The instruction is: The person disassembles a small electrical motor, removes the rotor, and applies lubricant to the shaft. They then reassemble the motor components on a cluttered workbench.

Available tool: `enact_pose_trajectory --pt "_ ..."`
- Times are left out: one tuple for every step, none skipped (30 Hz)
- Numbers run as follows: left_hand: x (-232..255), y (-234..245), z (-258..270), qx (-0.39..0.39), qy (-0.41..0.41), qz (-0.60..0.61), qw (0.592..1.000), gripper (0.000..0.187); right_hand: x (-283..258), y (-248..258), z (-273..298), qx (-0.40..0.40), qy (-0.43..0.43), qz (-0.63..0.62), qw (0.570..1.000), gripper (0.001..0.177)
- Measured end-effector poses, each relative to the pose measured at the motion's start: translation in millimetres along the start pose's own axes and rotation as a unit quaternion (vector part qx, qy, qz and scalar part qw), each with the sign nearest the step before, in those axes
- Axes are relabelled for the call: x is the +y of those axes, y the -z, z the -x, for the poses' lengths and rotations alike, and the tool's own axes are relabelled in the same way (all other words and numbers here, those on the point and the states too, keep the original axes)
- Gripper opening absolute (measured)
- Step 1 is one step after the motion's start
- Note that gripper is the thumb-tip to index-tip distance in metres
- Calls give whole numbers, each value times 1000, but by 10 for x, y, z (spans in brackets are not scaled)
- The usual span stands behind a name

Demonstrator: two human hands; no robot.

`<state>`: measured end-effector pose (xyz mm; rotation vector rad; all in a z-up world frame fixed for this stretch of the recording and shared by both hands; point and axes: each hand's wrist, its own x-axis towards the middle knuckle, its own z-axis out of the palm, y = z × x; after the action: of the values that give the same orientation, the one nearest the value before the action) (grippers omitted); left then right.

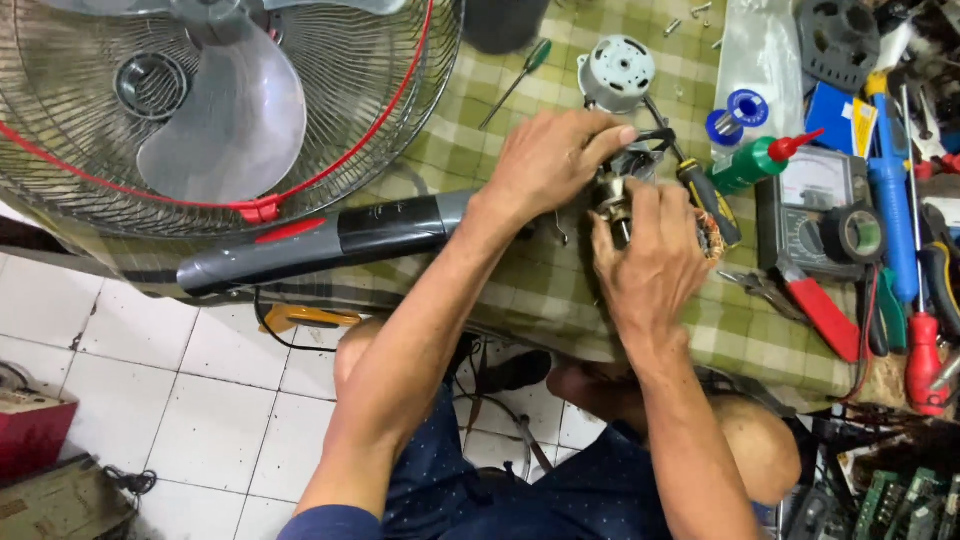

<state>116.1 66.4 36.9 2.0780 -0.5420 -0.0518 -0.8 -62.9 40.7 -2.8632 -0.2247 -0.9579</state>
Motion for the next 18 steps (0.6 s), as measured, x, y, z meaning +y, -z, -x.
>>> enact_pose_trajectory --pt "16 10 38 2 2 1 1000 41 59 -66 42 -2 2 -1 1000 38" --pt "40 41 52 0 2 12 1000 42 119 -137 54 -3 -11 -15 1000 40" --pt "68 71 65 -2 1 23 1000 42 181 -205 64 -5 -25 -29 999 42" --pt "56 74 58 -1 2 24 1000 42 199 -229 56 -5 -24 -29 999 42" --pt "44 72 50 -2 5 26 1000 42 221 -252 50 -6 -28 -31 999 40" --pt "39 58 42 -6 7 28 1000 42 250 -269 55 -7 -34 -32 999 38" --pt "42 71 57 -7 7 29 1000 42 220 -216 61 -8 -35 -31 999 38" --pt "48 94 55 -5 5 22 1000 42 191 -169 53 -10 -36 -27 999 38" --pt "54 116 52 -3 4 14 1000 42 163 -123 44 -12 -37 -24 999 38" --pt "40 115 36 -5 3 15 1000 42 171 -89 46 -12 -38 -22 999 38" --pt "23 112 20 -5 2 11 1000 42 178 -57 49 -17 -43 -41 998 38" --pt "4 109 8 -5 2 8 1000 43 184 -26 55 -23 -48 -60 997 37" --pt "14 108 21 -6 1 9 1000 43 184 5 79 -23 -50 -59 997 37" --pt "26 115 21 -8 4 14 1000 43 190 33 85 -27 -53 -66 996 37" --pt "37 123 23 -9 7 19 1000 43 194 60 92 -31 -56 -74 995 36" --pt "17 104 22 -9 9 20 1000 43 186 48 97 -33 -56 -73 995 36" --pt "-3 87 24 -8 10 24 1000 42 176 37 102 -30 -53 -63 996 37" --pt "-22 90 5 -5 10 25 1000 40 166 14 81 -24 -50 -54 997 37"
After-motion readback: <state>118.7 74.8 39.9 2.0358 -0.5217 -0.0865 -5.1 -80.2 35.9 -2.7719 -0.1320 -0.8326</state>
